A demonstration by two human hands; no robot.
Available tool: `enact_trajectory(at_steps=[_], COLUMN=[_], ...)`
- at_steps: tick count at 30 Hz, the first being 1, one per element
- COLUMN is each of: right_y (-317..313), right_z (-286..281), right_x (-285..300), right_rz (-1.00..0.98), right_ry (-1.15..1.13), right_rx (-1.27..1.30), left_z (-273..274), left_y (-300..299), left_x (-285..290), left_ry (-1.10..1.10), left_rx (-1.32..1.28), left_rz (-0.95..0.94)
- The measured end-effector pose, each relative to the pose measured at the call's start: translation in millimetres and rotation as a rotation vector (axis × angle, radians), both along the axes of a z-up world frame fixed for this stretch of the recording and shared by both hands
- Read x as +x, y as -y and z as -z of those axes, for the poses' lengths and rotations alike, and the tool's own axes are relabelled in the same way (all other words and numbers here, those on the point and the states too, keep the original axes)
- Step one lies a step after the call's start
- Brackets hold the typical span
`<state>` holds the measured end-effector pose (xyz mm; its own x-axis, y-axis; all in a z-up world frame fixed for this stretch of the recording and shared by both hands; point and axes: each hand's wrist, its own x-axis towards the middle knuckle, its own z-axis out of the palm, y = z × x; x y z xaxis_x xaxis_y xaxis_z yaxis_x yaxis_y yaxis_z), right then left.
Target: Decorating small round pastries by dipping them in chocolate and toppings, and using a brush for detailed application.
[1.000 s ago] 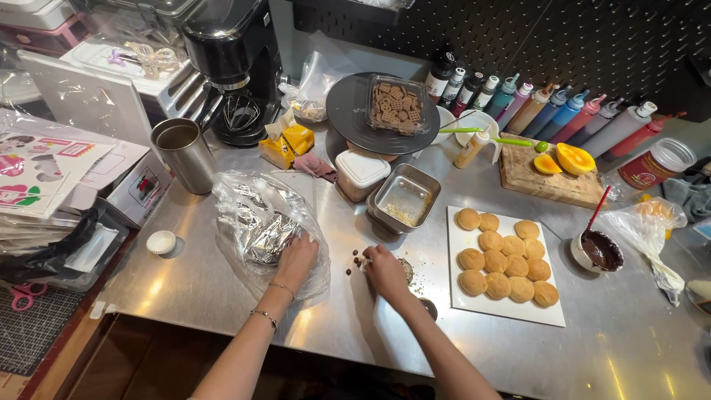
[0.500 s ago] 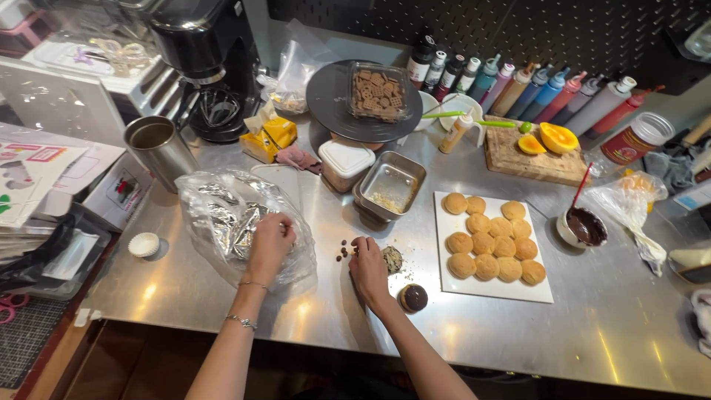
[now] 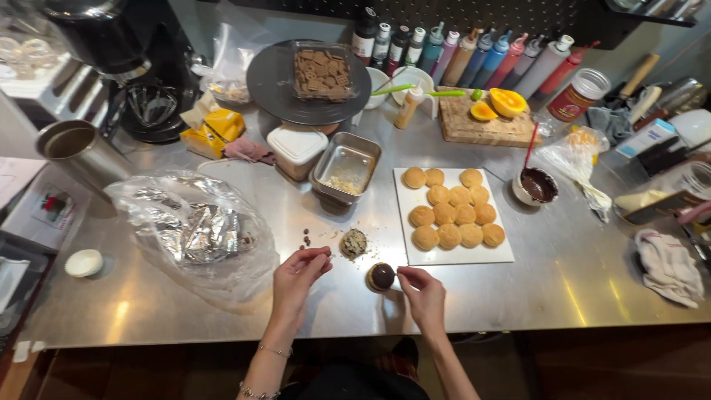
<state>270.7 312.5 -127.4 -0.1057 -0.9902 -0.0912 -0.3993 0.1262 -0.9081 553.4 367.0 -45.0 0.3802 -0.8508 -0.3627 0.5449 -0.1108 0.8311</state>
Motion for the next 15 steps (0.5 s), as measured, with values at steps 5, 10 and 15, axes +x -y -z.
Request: enact_trajectory(at_steps=[5, 10, 15], right_y=[-11.4, -14.0, -13.8], right_z=[-17.1, -7.1, 1.1], right_x=[18.8, 18.2, 20.7], right_rz=[-0.052, -0.131, -0.194], right_ry=[-0.09, -0.157, -0.174], right_rx=[-0.096, -0.221, -0.361], left_z=[5.8, 1.8, 13.4], left_y=[10.6, 10.2, 7.9], left_x=[-39.8, -58.5, -65.2], left_ry=[-0.059, -0.056, -0.077], left_rx=[0.062, 0.096, 0.07], left_rz=[0.093, 0.115, 0.105])
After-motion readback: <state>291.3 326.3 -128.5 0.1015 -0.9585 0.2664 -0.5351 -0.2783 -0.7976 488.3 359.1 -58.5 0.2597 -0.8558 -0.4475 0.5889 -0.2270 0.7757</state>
